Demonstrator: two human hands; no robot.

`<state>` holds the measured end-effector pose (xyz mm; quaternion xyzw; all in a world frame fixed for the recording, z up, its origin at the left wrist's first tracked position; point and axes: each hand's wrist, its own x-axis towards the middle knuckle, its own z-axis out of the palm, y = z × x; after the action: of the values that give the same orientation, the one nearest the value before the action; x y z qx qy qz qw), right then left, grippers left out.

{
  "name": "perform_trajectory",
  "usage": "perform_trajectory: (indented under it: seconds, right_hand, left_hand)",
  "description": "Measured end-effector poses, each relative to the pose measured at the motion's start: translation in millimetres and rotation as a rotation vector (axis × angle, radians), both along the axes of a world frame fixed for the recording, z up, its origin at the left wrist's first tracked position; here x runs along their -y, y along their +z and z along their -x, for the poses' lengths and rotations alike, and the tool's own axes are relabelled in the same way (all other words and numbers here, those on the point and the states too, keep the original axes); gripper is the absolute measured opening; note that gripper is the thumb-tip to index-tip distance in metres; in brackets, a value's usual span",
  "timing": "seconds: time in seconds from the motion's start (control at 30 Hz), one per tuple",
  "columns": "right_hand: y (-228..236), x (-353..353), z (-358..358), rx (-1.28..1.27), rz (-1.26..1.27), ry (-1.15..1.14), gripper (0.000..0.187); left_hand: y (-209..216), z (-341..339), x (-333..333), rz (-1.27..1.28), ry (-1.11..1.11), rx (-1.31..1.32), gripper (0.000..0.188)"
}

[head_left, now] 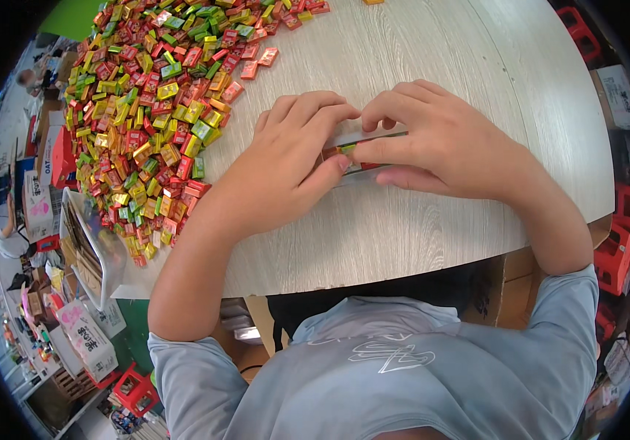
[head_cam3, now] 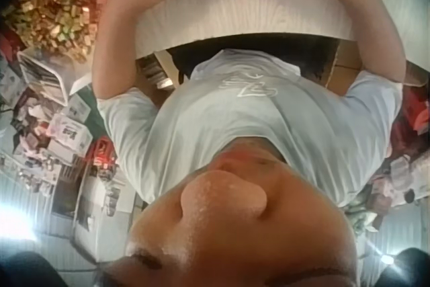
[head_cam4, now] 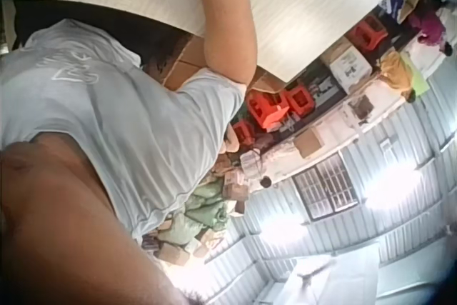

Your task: The recorder is sorting and stacking small wrapped candies into a plastic mold.

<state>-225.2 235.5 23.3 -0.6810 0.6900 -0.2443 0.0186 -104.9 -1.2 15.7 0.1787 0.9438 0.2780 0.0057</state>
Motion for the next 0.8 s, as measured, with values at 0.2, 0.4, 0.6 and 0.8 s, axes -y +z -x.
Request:
perform_trajectory:
  seconds: [0.2, 0.4, 0.6, 0.8]
  right_hand:
    - [1, -1, 3, -0.022, -0.004, 0.013, 0.027]
    - [1, -2, 5, 0.003, -0.039, 0.016, 0.022]
    - [0, -4, 6, -0.012, -0.07, 0.007, 0.035]
    - [2, -8, 14, -0.028, -0.126, -0.023, 0.052]
  left_hand:
    - [-1, 1, 1, 0.008, -0.013, 0.007, 0.048]
    - [-3, 0, -2, 0.045, -0.003, -0.008, 0.048]
    - [-5, -2, -2, 0.068, 0.001, -0.046, 0.047]
    - [-1, 0, 1, 0.055, -0.03, -0.069, 0.051]
